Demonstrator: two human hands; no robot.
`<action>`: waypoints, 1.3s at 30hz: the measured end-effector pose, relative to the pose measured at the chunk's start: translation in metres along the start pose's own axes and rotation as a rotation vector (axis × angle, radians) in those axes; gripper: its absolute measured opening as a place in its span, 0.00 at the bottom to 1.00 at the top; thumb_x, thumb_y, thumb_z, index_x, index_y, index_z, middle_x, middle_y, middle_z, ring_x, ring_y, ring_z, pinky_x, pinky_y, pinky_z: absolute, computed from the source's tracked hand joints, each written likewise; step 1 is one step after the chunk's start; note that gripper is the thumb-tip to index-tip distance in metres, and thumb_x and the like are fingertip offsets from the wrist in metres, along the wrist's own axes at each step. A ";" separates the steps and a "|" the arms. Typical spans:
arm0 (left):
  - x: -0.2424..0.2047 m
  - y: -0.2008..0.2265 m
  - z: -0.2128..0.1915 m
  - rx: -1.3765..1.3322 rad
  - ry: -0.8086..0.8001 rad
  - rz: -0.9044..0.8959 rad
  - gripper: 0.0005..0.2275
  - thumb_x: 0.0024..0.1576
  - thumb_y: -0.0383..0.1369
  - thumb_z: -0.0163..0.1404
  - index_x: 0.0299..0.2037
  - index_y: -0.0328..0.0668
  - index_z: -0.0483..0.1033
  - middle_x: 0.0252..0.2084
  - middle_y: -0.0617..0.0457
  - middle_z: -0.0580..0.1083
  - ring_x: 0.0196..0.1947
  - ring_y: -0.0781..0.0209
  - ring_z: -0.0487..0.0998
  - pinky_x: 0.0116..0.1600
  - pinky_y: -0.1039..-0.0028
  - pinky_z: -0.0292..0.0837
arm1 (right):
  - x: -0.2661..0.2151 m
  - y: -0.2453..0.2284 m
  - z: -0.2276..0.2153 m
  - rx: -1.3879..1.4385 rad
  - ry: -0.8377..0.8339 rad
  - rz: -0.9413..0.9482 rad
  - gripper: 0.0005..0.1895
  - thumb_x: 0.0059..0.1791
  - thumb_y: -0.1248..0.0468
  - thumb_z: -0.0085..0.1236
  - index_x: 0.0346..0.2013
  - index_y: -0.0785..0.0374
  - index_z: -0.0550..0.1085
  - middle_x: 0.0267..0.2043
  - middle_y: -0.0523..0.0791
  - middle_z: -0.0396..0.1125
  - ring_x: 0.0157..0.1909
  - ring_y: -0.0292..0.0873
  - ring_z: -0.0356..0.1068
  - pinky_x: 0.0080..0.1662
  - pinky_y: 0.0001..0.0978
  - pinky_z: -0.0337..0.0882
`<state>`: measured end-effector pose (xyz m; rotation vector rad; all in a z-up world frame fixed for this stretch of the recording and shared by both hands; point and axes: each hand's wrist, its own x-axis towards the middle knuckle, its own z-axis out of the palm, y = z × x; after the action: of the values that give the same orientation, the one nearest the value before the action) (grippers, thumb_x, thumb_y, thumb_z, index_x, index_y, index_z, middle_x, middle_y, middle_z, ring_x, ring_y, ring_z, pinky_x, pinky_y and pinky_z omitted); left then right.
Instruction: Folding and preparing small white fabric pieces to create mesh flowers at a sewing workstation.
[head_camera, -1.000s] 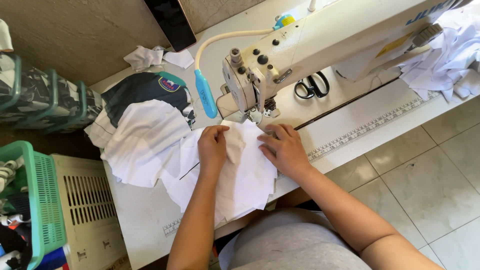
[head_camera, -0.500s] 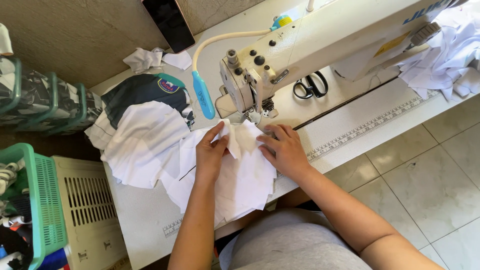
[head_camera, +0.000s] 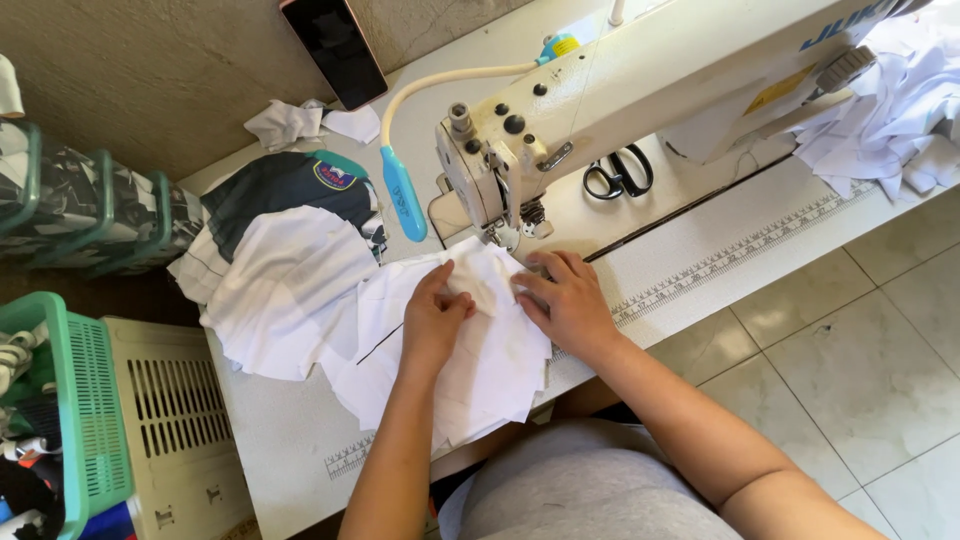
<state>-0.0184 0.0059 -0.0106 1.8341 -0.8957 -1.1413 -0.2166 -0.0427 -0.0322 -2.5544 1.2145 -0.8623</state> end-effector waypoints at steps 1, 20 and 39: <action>0.003 -0.003 -0.001 0.001 -0.001 -0.003 0.21 0.55 0.23 0.48 0.61 0.41 0.64 0.60 0.40 0.64 0.35 0.63 0.78 0.45 0.75 0.78 | 0.000 0.000 0.000 0.001 -0.002 0.002 0.12 0.43 0.57 0.58 0.41 0.49 0.76 0.48 0.45 0.65 0.53 0.51 0.62 0.47 0.41 0.62; -0.014 0.024 -0.011 0.314 0.060 0.113 0.17 0.57 0.27 0.45 0.57 0.36 0.68 0.57 0.43 0.67 0.42 0.57 0.76 0.44 0.73 0.76 | 0.008 -0.023 -0.004 0.012 0.027 -0.230 0.11 0.42 0.54 0.60 0.36 0.50 0.77 0.51 0.45 0.64 0.57 0.53 0.60 0.51 0.44 0.61; 0.006 -0.018 -0.009 0.523 0.256 0.501 0.17 0.51 0.26 0.48 0.51 0.34 0.72 0.52 0.44 0.66 0.47 0.41 0.74 0.50 0.62 0.73 | 0.006 -0.025 0.011 0.130 0.167 -0.319 0.08 0.43 0.54 0.58 0.27 0.53 0.76 0.42 0.44 0.65 0.50 0.53 0.64 0.43 0.40 0.63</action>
<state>-0.0047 0.0108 -0.0261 1.9308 -1.4875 -0.3675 -0.1911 -0.0318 -0.0293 -2.6517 0.7664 -1.1983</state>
